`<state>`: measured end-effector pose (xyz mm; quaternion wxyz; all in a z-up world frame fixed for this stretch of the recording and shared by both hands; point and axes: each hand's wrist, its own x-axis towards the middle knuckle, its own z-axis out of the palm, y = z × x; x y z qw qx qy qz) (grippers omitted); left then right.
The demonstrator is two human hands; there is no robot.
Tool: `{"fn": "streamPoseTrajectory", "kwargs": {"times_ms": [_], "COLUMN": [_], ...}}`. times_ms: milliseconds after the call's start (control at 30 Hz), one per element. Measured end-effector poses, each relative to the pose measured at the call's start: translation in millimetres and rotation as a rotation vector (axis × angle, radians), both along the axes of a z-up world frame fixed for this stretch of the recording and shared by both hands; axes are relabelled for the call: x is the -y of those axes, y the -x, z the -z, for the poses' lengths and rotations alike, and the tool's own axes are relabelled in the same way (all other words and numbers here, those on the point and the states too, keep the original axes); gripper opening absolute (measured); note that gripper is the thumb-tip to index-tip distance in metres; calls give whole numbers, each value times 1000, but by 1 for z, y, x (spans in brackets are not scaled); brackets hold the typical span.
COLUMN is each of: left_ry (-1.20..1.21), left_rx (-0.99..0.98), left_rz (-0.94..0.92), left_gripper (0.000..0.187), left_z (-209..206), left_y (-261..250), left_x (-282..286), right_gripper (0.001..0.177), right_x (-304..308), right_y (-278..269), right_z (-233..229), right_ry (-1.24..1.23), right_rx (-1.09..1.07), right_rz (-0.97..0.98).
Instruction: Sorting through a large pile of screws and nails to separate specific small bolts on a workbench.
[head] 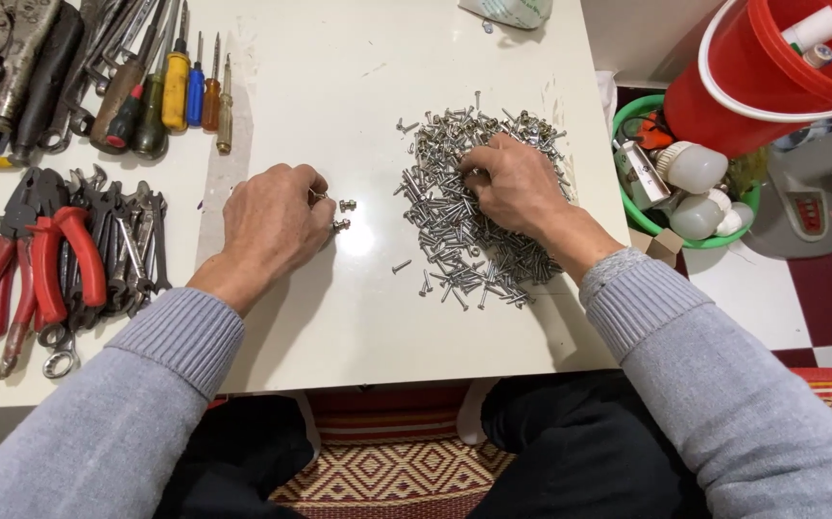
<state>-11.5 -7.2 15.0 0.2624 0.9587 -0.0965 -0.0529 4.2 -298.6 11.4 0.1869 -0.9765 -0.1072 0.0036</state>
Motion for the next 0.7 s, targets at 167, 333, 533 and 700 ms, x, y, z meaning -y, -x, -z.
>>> {"fn": "streamPoseTrajectory", "kwargs": {"times_ms": [167, 333, 533, 700], "left_ry": [7, 8, 33, 41], "left_rx": [4, -7, -15, -5], "left_rz": [11, 35, 38, 51], "left_gripper": [28, 29, 29, 27], "left_z": [-6, -12, -13, -5], "left_y": [3, 4, 9, 8], "left_x": [5, 9, 17, 17], "right_gripper": [22, 25, 23, 9], "right_x": [15, 32, 15, 24], "right_y": [-1, -5, -3, -12], "right_z": [-9, 7, 13, 33], "right_ry": [-253, -185, 69, 120], "right_rx": [-117, -50, 22, 119], "right_rz": [188, 78, 11, -42]}}
